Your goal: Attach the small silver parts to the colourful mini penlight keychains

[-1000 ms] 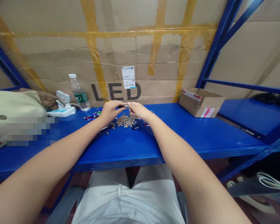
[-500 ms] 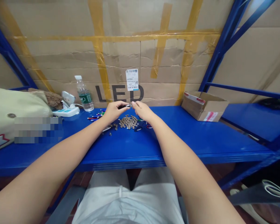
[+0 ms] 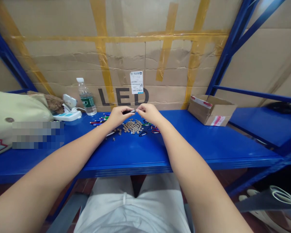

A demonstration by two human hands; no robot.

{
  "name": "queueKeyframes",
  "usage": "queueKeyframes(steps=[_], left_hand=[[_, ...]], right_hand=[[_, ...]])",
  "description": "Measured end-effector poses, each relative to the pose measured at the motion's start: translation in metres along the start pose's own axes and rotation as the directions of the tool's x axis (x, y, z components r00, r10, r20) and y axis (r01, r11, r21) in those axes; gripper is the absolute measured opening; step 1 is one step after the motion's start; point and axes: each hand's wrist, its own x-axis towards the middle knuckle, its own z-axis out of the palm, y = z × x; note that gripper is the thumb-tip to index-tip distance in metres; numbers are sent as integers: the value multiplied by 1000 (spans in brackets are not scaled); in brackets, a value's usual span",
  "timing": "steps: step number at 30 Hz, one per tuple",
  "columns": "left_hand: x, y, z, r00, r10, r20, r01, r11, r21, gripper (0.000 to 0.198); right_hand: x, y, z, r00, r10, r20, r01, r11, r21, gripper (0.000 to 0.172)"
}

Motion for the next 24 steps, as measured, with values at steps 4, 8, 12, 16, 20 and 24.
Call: queueKeyframes(steps=[4, 8, 12, 16, 20, 24], left_hand=[[-1, -2, -1, 996, 91, 22, -93, 990, 103, 18], [-4, -2, -2, 983, 183, 25, -182, 940, 289, 17], [-5, 0, -3, 969, 239, 56, -241, 881, 407, 19], [-2, -4, -2, 979, 191, 66, -202, 931, 303, 17], [1, -10, 1, 997, 21, 77, -26, 998, 63, 15], [2, -11, 0, 996, -86, 35, 87, 995, -38, 15]], right_hand=[[-2, -7, 1, 993, 110, 50, -112, 993, 41, 15], [-3, -6, 4, 975, 178, 133, -205, 953, 222, 23], [-3, 0, 6, 928, 258, 268, -353, 839, 415, 31], [-3, 2, 8, 899, 276, 339, -416, 781, 466, 29], [-1, 1, 11, 961, 205, 187, -247, 940, 235, 8], [0, 4, 11, 986, 108, 125, -121, 988, 96, 6]])
